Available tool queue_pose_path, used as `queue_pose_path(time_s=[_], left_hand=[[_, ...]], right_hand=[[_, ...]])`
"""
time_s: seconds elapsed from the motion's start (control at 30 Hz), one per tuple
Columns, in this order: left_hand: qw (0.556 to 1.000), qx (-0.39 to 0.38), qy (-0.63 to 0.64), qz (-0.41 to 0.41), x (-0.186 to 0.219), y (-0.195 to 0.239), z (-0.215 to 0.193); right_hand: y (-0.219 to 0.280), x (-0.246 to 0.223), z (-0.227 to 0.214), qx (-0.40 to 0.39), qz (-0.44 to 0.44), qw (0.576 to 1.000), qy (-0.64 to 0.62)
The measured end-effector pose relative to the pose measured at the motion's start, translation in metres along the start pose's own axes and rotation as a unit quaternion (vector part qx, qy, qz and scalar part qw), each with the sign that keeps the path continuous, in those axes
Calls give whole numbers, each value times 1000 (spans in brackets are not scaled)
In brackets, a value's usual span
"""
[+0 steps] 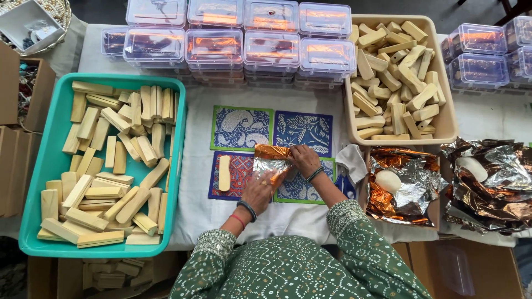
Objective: The person wraps small wooden blocks in copper-colored foil at a table. They pick up a block, place it on a sheet of foil, and fold the foil around it to create a wrapped package. The wrapped items are placed on the table or into a container.
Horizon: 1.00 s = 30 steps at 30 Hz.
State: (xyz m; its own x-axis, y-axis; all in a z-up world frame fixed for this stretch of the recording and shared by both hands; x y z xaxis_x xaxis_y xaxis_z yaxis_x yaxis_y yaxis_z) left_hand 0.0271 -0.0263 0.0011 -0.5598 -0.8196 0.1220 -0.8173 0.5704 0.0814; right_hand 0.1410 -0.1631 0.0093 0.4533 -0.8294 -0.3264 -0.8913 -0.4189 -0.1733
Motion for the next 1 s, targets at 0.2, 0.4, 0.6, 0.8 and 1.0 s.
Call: queue_pose_path(time_s=[0.2, 0.4, 0.6, 0.8, 1.0], left_hand=[[988, -55, 44, 136, 61, 3, 0], [978, -1, 144, 150, 68, 14, 49], [967, -27, 217, -132, -24, -21, 12], [972, 183, 99, -105, -72, -83, -45], [998, 16, -21, -58, -60, -115, -18]], right_hand=[[-7, 0, 9, -51, -21, 996, 76], [-3, -2, 11, -74, -18, 991, 106], [8, -17, -8, 35, -41, 995, 86], [9, -5, 10, 38, -30, 994, 103], [9, -11, -5, 40, -18, 995, 85]])
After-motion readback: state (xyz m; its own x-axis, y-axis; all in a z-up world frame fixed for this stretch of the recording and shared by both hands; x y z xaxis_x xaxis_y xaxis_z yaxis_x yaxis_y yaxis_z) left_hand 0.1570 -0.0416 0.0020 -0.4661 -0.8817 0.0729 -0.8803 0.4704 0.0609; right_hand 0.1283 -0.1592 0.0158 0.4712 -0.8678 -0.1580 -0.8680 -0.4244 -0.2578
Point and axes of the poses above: each hand's wrist, its own y-axis away from the middle knuckle, its own z-axis out of the palm, x = y × z, the point moved 10 cm from there along -y, towards the middle knuckle, and after that the axes turned 7 degrees about -y, right-handed, at the moved point
